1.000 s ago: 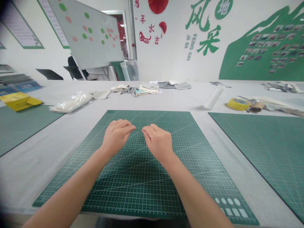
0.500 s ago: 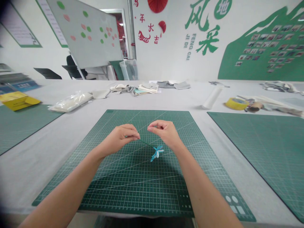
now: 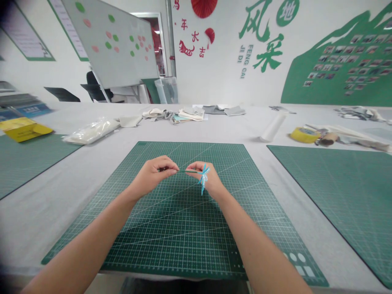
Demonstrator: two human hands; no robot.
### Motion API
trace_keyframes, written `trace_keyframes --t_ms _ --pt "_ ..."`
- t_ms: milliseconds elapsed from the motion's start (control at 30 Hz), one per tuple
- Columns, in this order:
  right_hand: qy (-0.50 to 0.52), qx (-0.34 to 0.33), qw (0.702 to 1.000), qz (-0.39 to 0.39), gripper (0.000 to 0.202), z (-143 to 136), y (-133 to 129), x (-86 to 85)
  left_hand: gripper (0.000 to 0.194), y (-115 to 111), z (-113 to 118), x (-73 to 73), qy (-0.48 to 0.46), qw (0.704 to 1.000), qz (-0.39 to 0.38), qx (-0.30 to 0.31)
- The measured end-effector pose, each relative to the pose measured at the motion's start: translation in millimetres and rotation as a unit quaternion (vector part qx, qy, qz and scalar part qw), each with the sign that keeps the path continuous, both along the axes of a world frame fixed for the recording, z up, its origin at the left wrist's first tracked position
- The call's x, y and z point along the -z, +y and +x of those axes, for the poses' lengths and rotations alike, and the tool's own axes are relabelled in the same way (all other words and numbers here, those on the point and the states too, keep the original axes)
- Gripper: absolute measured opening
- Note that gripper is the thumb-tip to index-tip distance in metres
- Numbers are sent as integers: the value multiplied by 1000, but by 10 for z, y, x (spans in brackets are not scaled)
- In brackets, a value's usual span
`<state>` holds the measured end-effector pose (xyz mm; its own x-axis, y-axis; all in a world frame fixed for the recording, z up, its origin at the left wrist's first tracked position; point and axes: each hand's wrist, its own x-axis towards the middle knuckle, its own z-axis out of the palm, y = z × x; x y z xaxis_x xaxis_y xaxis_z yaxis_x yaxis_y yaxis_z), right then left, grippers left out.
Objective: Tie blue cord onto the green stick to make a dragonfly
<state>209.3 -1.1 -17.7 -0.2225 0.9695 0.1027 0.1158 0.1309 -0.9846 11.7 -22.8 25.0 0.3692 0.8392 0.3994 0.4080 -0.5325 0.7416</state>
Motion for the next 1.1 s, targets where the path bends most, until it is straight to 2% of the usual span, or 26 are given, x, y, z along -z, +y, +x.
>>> trace_keyframes --t_ms 200,367,500,633,833,967,1100 --pt "32 -10 999 -30 17 -186 -105 55 9 78 -34 91 -26 991 5 -131" --pt "38 -9 999 -24 16 -295 -186 66 11 129 -58 163 -34 982 12 -184" --pt "9 -14 999 28 16 -347 -264 44 11 123 -63 183 -1 978 33 -207" --pt "-98 4 987 125 16 -351 -340 -7 16 65 -46 175 65 967 107 -224" --pt "-198 33 940 276 17 -265 -380 -133 21 10 -31 152 201 927 220 -227" --pt "-211 72 920 323 19 -187 -364 -199 22 12 -36 141 266 902 269 -207" --pt "-218 117 912 327 20 -92 -317 -249 23 18 -43 126 302 894 291 -156"
